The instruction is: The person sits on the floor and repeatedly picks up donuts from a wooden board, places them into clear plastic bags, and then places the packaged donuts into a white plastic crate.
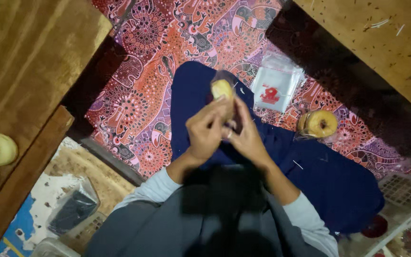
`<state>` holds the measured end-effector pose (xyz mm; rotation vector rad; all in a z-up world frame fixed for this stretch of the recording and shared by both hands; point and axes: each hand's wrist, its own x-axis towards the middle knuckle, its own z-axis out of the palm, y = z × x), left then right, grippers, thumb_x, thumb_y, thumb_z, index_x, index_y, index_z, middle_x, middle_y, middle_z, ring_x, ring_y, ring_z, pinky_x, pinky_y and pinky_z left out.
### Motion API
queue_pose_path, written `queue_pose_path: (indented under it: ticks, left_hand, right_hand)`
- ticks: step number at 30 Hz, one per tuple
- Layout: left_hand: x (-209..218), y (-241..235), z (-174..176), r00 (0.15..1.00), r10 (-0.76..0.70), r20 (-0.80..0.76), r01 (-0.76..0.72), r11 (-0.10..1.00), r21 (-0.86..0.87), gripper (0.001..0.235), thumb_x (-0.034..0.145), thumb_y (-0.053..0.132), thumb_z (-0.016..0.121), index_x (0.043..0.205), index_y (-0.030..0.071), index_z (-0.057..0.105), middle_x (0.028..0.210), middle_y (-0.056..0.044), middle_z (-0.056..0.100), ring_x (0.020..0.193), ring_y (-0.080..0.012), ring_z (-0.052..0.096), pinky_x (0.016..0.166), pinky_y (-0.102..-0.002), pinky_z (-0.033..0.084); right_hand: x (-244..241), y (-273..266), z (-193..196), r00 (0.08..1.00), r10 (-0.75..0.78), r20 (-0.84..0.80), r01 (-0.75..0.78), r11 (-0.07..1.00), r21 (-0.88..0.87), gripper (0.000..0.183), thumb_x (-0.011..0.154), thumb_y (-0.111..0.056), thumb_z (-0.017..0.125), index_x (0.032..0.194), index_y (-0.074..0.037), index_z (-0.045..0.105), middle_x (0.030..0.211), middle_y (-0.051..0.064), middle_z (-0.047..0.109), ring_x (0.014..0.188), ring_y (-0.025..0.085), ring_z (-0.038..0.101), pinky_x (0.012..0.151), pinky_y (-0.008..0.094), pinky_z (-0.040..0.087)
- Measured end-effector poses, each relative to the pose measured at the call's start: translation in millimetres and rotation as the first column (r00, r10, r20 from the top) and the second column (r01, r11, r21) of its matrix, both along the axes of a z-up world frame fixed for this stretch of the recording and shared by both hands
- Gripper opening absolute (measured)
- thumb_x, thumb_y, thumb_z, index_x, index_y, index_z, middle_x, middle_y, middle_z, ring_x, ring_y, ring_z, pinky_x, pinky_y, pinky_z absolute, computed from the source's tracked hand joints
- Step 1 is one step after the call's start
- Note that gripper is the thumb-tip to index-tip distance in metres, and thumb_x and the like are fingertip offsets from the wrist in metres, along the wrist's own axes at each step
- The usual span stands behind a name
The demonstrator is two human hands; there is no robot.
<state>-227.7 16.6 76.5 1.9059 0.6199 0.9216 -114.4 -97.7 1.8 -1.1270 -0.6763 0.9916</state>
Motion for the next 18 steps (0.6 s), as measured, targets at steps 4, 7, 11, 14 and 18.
queue_pose_path:
  ticks: [4, 7, 11, 14, 18]
  left_hand:
    - [-2, 14, -9, 0.976, 0.212, 0.042, -0.216, 0.952, 0.218, 0.030, 0.110, 0.023, 0.047, 0.122, -0.002, 0.057, 0.134, -0.024, 0.055, 0.132, -0.0353, 0.048, 0.117, -0.039, 0.033]
    - [-6, 47, -42, 0.982, 0.189, 0.009, -0.161, 0.857, -0.490, 0.049, 0.112, 0.033, 0.038, 0.137, -0.006, 0.054, 0.140, -0.018, 0.056, 0.132, -0.0240, 0.051, 0.113, -0.035, 0.037]
    - [-29, 48, -83, 0.994, 0.105, -0.015, -0.082, 0.671, -0.737, 0.054, 0.115, 0.036, 0.039, 0.125, -0.005, 0.073, 0.112, -0.011, 0.070, 0.100, -0.0160, 0.059, 0.092, -0.030, 0.047]
    - [-27, 49, -79, 0.995, 0.048, -0.085, -0.085, 0.850, -0.519, 0.035, 0.110, 0.024, 0.057, 0.111, -0.005, 0.076, 0.102, -0.008, 0.070, 0.092, -0.0124, 0.062, 0.085, -0.027, 0.050]
    - [-13, 52, -53, 0.997, 0.029, 0.065, 0.004, 0.890, -0.457, 0.017, 0.106, 0.013, 0.064, 0.097, -0.001, 0.066, 0.095, -0.003, 0.059, 0.081, -0.0085, 0.055, 0.072, -0.024, 0.047]
  right_hand:
    - [11, 29, -8, 0.989, -0.081, 0.125, 0.109, 0.965, -0.240, 0.061, 0.098, -0.024, 0.070, 0.150, -0.003, 0.046, 0.146, 0.014, 0.057, 0.138, 0.023, 0.052, 0.117, 0.038, 0.041]
    - [23, 42, -19, 1.000, 0.004, 0.000, -0.004, 0.965, -0.261, 0.058, 0.098, -0.027, 0.064, 0.148, -0.003, 0.047, 0.146, 0.011, 0.056, 0.137, 0.022, 0.052, 0.113, 0.035, 0.042]
    - [11, 36, -20, 0.965, -0.052, 0.258, 0.120, 0.960, -0.254, 0.034, 0.108, -0.025, 0.057, 0.133, -0.004, 0.064, 0.128, 0.011, 0.068, 0.117, 0.020, 0.062, 0.101, 0.033, 0.049]
    - [17, 41, 8, 0.864, -0.138, 0.484, 0.261, 0.945, -0.195, 0.026, 0.107, -0.022, 0.060, 0.116, -0.003, 0.076, 0.112, 0.012, 0.074, 0.103, 0.020, 0.069, 0.091, 0.032, 0.055]
    - [26, 47, 56, 0.804, -0.270, 0.530, 0.342, 0.939, -0.040, 0.021, 0.107, -0.016, 0.060, 0.110, -0.002, 0.076, 0.105, 0.010, 0.071, 0.098, 0.020, 0.068, 0.086, 0.031, 0.055]
